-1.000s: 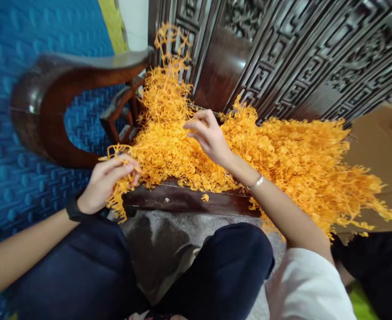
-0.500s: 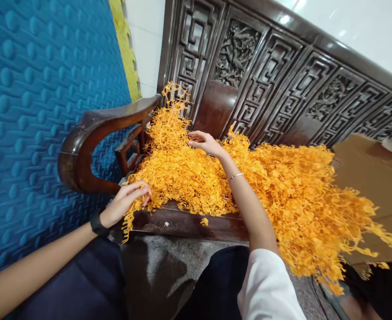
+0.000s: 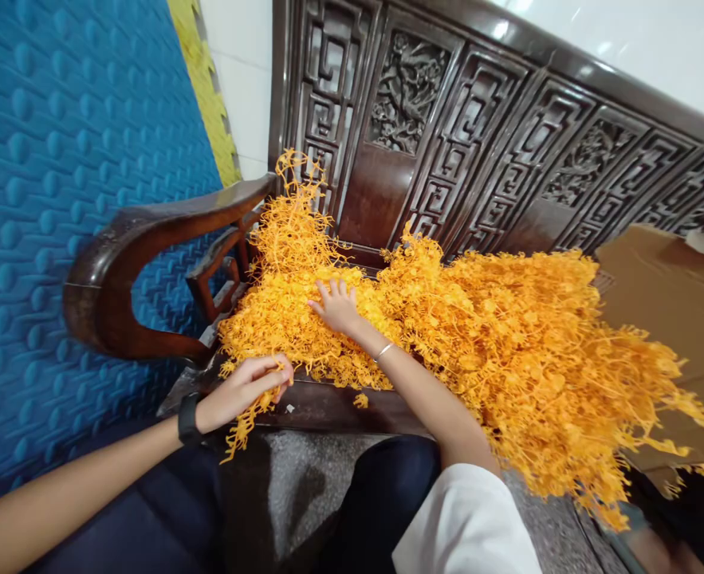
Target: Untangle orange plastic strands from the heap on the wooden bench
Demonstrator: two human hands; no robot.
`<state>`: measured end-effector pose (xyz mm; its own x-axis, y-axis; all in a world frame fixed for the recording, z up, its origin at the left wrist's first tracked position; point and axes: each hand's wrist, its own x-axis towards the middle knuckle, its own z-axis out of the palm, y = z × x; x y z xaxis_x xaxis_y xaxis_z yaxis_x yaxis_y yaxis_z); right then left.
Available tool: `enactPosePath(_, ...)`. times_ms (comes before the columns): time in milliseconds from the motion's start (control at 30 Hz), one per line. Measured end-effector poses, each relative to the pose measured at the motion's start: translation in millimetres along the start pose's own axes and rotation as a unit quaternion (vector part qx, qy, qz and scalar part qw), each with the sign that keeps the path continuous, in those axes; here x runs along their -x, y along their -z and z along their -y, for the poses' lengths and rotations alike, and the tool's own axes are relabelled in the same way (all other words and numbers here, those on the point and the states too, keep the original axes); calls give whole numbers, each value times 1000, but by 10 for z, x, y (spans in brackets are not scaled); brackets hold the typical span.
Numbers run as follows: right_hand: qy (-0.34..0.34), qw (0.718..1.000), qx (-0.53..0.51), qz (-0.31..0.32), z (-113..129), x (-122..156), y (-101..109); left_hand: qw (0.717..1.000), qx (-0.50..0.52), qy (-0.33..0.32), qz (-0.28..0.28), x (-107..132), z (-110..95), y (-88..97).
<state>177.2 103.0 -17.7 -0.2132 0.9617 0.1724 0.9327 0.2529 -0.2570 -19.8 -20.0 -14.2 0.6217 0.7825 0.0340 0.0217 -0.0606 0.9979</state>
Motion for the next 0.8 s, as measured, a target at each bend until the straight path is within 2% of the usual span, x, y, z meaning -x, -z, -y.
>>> enactPosePath(100, -3, 1000, -13, -7, -25, -16, -18, 1000, 2, 5, 6, -10, 20, -85)
enactPosePath(233, -6, 999, -51, -8, -103, -91, 229, 1000, 21, 12, 15, -16, 17, -185)
enactPosePath(333, -2, 994, -98, -48, -135, -75, 436, 999, 38, 8, 17, -33, -32, -238)
enactPosePath(400, 18, 981, -170, -94, -134, -27, 516, 998, 55, 8, 14, -45, -61, -301)
enactPosePath(500, 37, 951, -273, -139, -110, 75, 526, 994, 100, 15, 30, -48, -77, -471)
enactPosePath(633, 19, 931, -327, -162, -49, 234, 426, 988, 138, 6, 66, -84, -210, -654)
enactPosePath(733, -10, 905, -381, -191, 49, 349, 375, 987, 156, -27, 26, -214, -487, -551)
enactPosePath(800, -43, 865, -450, -217, 144, 420, 379, 977, 165, -116, -75, -348, -694, -382)
